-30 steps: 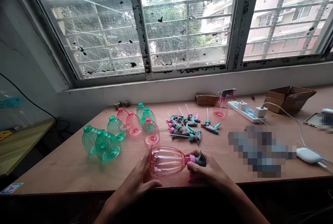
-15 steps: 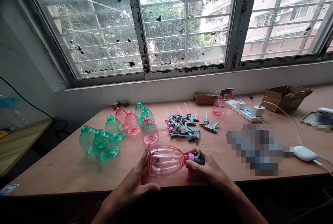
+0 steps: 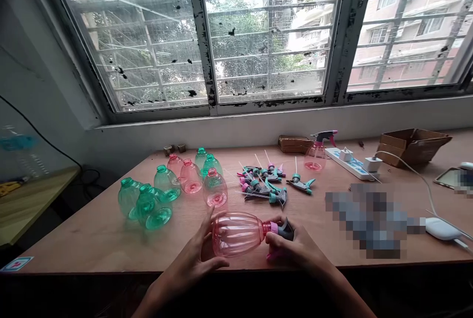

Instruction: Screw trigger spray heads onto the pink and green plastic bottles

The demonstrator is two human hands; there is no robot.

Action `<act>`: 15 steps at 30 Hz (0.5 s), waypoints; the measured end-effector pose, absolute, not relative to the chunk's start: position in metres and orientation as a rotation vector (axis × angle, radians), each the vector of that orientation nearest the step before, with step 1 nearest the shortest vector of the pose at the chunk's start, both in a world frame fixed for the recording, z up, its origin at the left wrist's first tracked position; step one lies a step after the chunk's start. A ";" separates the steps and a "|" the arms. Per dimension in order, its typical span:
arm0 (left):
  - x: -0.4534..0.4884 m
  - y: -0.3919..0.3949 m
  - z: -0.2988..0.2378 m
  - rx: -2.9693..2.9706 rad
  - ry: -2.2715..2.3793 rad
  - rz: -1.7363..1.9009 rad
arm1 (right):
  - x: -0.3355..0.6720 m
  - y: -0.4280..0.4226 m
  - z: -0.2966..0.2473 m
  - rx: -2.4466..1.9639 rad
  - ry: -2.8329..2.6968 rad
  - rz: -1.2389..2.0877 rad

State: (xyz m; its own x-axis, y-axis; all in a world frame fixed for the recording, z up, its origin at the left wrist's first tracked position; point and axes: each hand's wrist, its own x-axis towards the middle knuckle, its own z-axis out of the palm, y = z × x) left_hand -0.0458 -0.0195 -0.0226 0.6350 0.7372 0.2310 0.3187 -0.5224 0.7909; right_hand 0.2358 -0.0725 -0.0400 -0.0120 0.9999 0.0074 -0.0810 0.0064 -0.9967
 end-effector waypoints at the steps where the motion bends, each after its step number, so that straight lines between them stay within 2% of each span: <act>1: -0.046 -0.020 -0.022 2.121 0.829 0.727 | 0.236 -0.072 -0.041 -1.144 -1.170 1.248; 15: -0.048 -0.021 -0.022 2.122 0.847 0.694 | 0.239 -0.069 -0.050 -1.164 -1.190 1.244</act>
State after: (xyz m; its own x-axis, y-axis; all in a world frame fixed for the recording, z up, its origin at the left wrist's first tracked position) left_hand -0.0483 -0.0208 -0.0217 0.6363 0.7441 0.2038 0.3461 -0.5114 0.7866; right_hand 0.2390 -0.0691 -0.0503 -0.0198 0.9998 0.0027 -0.0465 0.0018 -0.9989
